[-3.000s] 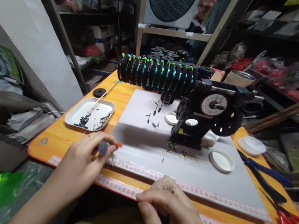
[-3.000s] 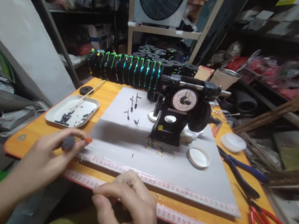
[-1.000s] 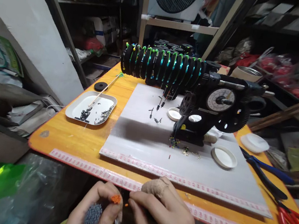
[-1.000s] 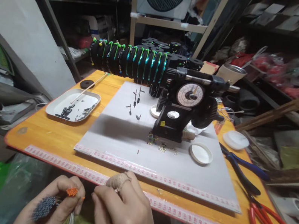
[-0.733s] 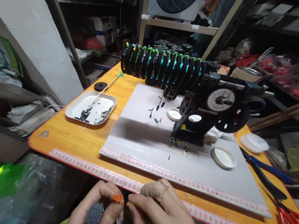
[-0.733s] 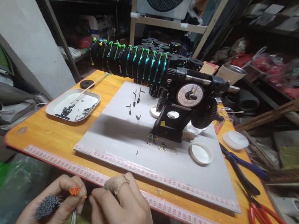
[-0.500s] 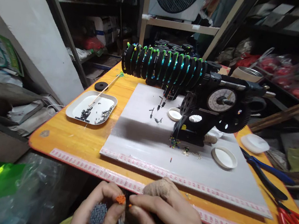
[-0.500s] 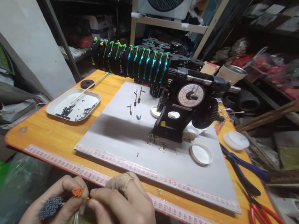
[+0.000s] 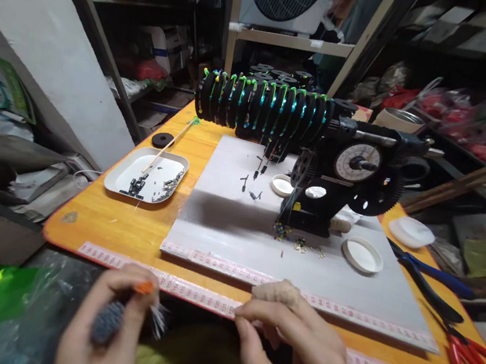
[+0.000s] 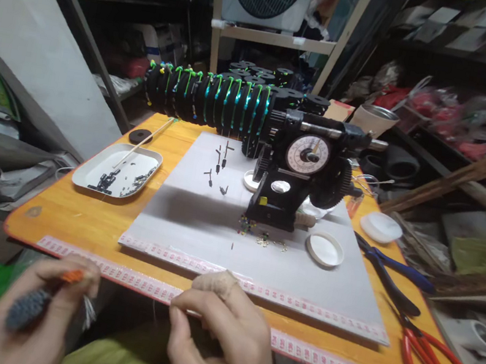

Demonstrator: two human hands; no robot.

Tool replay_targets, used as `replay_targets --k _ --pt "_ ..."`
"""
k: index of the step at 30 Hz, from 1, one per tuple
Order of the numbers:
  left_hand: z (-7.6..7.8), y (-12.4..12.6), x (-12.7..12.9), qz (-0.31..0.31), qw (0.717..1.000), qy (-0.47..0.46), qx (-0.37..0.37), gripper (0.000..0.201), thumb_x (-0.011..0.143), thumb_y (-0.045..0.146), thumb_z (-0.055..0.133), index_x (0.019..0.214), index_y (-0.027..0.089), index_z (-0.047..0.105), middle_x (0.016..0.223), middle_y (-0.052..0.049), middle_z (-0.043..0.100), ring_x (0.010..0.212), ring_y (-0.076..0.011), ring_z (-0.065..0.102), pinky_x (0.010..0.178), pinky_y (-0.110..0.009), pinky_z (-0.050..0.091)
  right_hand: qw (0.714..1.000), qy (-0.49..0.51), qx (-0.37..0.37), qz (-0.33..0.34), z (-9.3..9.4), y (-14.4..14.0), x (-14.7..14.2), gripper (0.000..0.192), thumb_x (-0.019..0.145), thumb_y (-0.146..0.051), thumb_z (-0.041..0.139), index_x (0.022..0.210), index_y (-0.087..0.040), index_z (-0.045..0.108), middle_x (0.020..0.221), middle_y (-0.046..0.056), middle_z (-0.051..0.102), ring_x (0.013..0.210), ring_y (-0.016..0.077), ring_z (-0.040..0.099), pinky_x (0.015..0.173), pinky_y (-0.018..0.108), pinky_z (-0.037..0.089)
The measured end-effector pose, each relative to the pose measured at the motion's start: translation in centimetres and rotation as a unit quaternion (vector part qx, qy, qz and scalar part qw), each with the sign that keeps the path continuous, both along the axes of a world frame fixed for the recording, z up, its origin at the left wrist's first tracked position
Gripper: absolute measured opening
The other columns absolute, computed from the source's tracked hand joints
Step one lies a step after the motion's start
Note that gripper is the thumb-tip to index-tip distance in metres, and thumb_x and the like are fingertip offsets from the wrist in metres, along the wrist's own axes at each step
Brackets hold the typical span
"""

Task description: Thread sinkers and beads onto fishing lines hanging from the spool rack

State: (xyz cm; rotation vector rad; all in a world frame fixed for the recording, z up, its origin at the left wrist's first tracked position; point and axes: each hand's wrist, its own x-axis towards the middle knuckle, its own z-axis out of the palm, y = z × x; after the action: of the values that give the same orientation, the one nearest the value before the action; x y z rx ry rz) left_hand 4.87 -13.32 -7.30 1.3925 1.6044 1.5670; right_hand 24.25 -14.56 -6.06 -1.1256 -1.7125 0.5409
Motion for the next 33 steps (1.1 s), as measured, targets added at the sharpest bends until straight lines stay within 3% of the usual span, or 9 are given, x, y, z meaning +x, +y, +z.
replay_targets --k 2,5,9,14,19,22,25,28,33 --pt "0.2 1.8 -1.2 0.012 0.993 0.109 0.039 0.007 0.090 0.022 0.062 0.084 0.026 0.061 0.081 0.002 0.064 0.080 -0.0169 0.062 0.082 -0.026 0.047 1.000 0.005 -0.010 0.005 0.2 0.0 0.2 0.019 0.087 -0.003 0.060 0.094 -0.020 0.066 0.080 0.002 0.062 0.064 0.0121 0.058 0.053 0.023 0.047" --pt "0.6 5.2 -1.8 -0.078 0.964 0.244 0.071 0.002 0.093 0.023 0.058 0.093 0.024 0.060 0.087 -0.001 0.066 0.082 -0.0190 0.065 0.077 -0.028 0.049 0.999 0.015 -0.020 0.030 0.7 0.2 0.0 0.017 0.089 -0.005 0.056 0.092 -0.020 0.063 0.077 0.002 0.061 0.062 0.0126 0.056 0.053 0.024 0.045" --pt "1.1 8.4 -0.9 -0.164 0.943 0.288 0.032 0.012 0.092 0.027 0.058 0.102 0.022 0.065 0.115 -0.008 0.060 0.097 -0.0249 0.066 0.076 -0.034 0.052 1.000 0.007 -0.015 0.023 1.0 0.5 -0.6 0.015 0.085 -0.005 0.056 0.083 -0.019 0.060 0.072 0.000 0.055 0.060 0.0114 0.051 0.050 0.023 0.040" --pt "1.7 8.4 -0.7 -0.148 0.948 0.280 0.036 0.027 0.096 0.017 0.040 0.120 0.019 0.053 0.129 -0.013 0.041 0.126 -0.0286 0.049 0.103 -0.045 0.044 1.000 -0.002 -0.023 0.018 0.7 0.7 -0.8 0.013 0.085 -0.007 0.062 0.084 -0.018 0.068 0.073 0.001 0.057 0.061 0.0117 0.053 0.051 0.022 0.042" --pt "1.6 5.7 -1.2 -0.097 0.971 0.207 0.066 0.021 0.102 0.024 0.038 0.108 0.022 0.058 0.118 -0.009 0.051 0.109 -0.0222 0.053 0.098 -0.034 0.044 1.000 0.016 -0.011 0.019 0.3 0.8 -0.9 0.013 0.087 -0.010 0.066 0.088 -0.018 0.076 0.070 0.001 0.054 0.062 0.0125 0.056 0.054 0.024 0.044" --pt "0.8 3.1 -0.6 -0.141 0.987 0.064 -0.044 0.022 0.101 0.036 0.045 0.103 0.025 0.064 0.085 -0.001 0.060 0.079 -0.0169 0.057 0.075 -0.027 0.047 0.999 0.032 -0.009 0.003 0.3 0.9 -1.1 0.013 0.086 -0.011 0.067 0.089 -0.019 0.077 0.068 0.000 0.054 0.059 0.0119 0.054 0.051 0.023 0.043" --pt "-0.4 0.7 0.8 -0.193 0.955 -0.142 -0.176 0.029 0.096 0.049 0.053 0.105 0.023 0.063 0.061 0.005 0.048 0.057 -0.0127 0.046 0.058 -0.025 0.040 0.998 0.050 -0.029 -0.016 0.3 1.1 -1.3 0.013 0.088 -0.014 0.066 0.090 -0.020 0.078 0.067 0.000 0.054 0.059 0.0121 0.054 0.050 0.022 0.043" --pt "-1.4 -0.7 2.4 -0.227 0.908 -0.282 -0.209 0.035 0.091 0.057 0.057 0.096 0.022 0.057 0.055 0.009 0.037 0.046 -0.0079 0.031 0.048 -0.021 0.026 0.995 0.082 -0.062 -0.013 0.1 1.4 -1.5 0.012 0.090 -0.017 0.067 0.090 -0.020 0.078 0.070 0.001 0.057 0.062 0.0129 0.058 0.049 0.021 0.046" --pt "-2.8 -1.5 3.4 -0.186 0.912 -0.279 -0.239 0.033 0.088 0.058 0.061 0.091 0.025 0.056 0.055 0.009 0.040 0.045 -0.0093 0.036 0.047 -0.021 0.030 0.984 0.139 -0.108 0.035 -0.5 1.4 -2.0 0.012 0.090 -0.016 0.068 0.095 -0.019 0.079 0.081 0.004 0.066 0.065 0.0132 0.068 0.054 0.021 0.056"
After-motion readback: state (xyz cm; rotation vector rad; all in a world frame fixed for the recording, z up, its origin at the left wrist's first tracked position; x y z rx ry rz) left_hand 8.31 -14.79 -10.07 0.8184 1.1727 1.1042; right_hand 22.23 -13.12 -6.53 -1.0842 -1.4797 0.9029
